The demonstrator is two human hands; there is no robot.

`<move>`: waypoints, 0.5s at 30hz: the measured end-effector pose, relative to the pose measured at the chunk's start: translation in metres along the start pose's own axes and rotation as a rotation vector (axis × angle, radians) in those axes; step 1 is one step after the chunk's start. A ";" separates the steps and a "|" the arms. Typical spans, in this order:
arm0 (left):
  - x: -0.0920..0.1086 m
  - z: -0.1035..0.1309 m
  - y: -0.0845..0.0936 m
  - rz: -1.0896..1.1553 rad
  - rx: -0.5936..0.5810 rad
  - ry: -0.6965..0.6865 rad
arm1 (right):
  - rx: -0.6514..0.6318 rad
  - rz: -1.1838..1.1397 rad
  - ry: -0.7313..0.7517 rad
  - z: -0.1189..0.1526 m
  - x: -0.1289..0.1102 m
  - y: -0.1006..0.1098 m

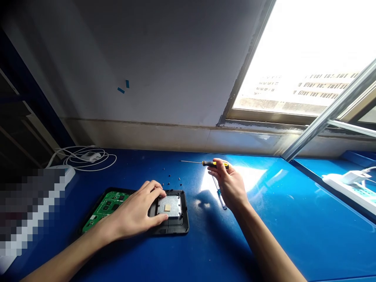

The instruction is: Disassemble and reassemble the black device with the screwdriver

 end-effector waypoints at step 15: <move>0.002 0.000 0.002 -0.020 -0.010 -0.014 | -0.033 0.375 0.134 0.016 -0.011 -0.015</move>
Point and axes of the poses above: each hand's wrist, its own z-axis away from the middle knuckle, its own y-axis out of the back of the hand, x = y × z, the point moved 4 cm from there along -z, towards the middle knuckle, and after that the axes turned 11 degrees about -z, right-handed, at the moved point
